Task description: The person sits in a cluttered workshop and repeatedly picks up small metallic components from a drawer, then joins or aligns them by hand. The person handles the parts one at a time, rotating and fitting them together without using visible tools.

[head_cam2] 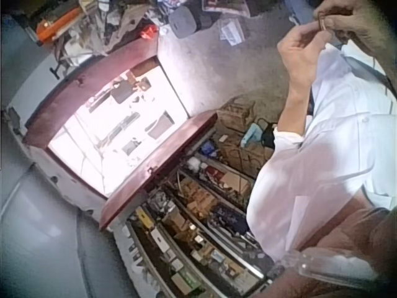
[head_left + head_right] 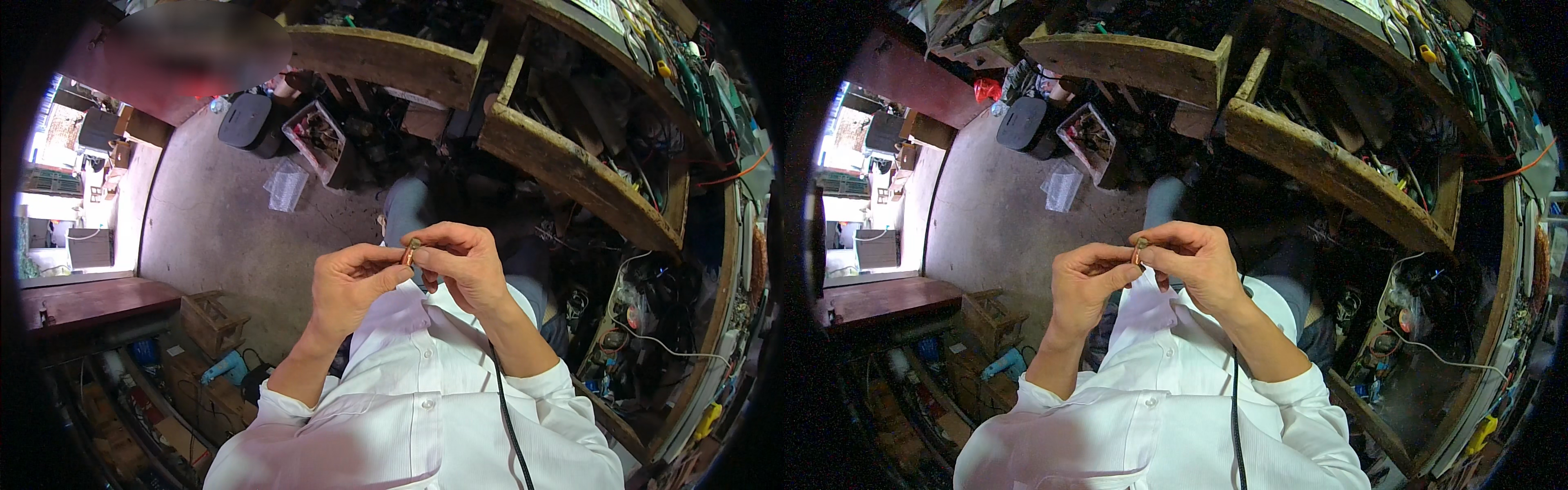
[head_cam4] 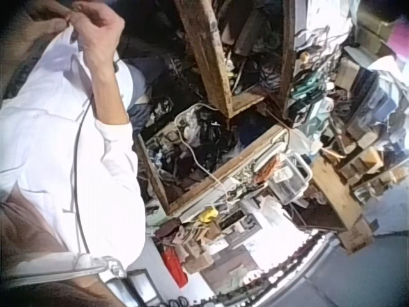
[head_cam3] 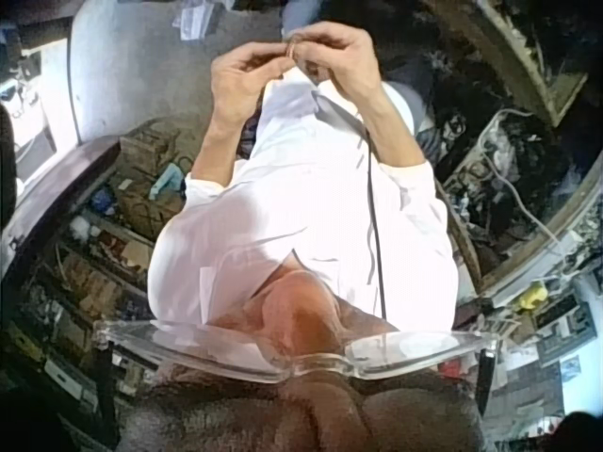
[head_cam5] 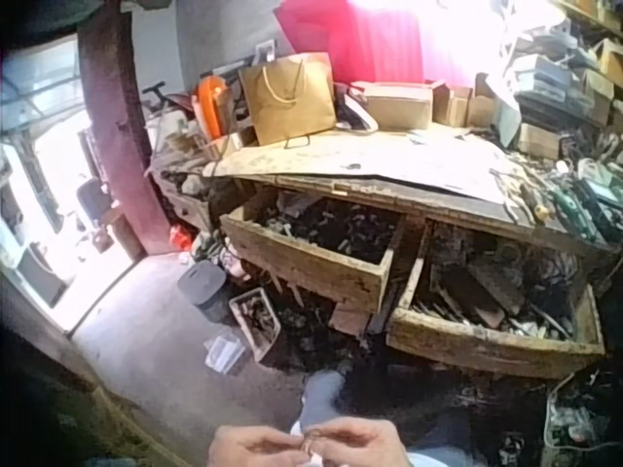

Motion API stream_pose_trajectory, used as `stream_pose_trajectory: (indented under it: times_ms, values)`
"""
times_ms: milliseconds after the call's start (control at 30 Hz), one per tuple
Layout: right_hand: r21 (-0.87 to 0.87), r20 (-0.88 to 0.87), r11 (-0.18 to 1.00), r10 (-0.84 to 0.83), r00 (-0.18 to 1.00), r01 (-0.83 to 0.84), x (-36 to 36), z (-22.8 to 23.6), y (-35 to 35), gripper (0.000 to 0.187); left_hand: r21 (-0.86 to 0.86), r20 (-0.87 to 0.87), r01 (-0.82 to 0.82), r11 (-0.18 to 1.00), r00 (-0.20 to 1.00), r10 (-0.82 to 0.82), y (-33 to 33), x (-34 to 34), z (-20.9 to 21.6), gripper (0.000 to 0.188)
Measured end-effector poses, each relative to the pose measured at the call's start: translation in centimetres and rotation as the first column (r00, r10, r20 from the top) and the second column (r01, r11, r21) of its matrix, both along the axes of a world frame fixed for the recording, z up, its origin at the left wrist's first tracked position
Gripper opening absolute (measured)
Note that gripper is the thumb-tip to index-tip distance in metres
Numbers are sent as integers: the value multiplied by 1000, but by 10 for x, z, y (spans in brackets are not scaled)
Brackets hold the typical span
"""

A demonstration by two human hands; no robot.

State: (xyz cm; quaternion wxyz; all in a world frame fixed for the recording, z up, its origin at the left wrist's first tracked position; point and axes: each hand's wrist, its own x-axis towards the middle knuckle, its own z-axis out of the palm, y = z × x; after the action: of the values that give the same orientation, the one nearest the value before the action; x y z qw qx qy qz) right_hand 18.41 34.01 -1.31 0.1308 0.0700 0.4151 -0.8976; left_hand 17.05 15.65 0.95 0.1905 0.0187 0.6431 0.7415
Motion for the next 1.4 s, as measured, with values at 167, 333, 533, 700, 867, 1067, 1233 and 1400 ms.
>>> stream_pose_trajectory:
  times_ms: [167, 333, 533, 700, 867, 1067, 1233, 1400]
  values:
    - [-9, -73, 999, -48, 996, 47, 0, -7, -1, 16, 30, -13, -10, 999, 1000, 10, -3, -2, -5, 23]
    - [185, -157, 972, -120, 980, 148, 2, 4, -3, 12, -36, -42, -15, 999, 999, 14, -3, 1, -4, 23]
    - [661, -634, 590, 109, 765, 464, 0, 11, 7, 18, -248, -232, -2, 969, 971, -57, -5, 2, -3, 24]
    - [661, -721, 462, 176, 670, 591, -2, 9, 5, 20, -269, -305, -45, 962, 951, -41, -2, 3, -3, 24]
    - [699, -681, 456, 191, 707, 551, -1, 4, 3, 24, -284, -303, -46, 958, 952, -44, -2, 5, 1, 24]
    - [712, -654, 483, 190, 732, 511, 1, 0, 1, 24, -279, -290, -39, 960, 956, -45, -2, 6, 4, 24]
    - [737, -590, 513, 167, 790, 441, 4, -3, 1, 21, -282, -295, -49, 958, 955, -38, 0, 6, 8, 25]
    - [639, -515, 687, 50, 856, 345, 6, -9, 0, 8, -211, -236, -41, 977, 972, -10, 0, 5, 6, 23]
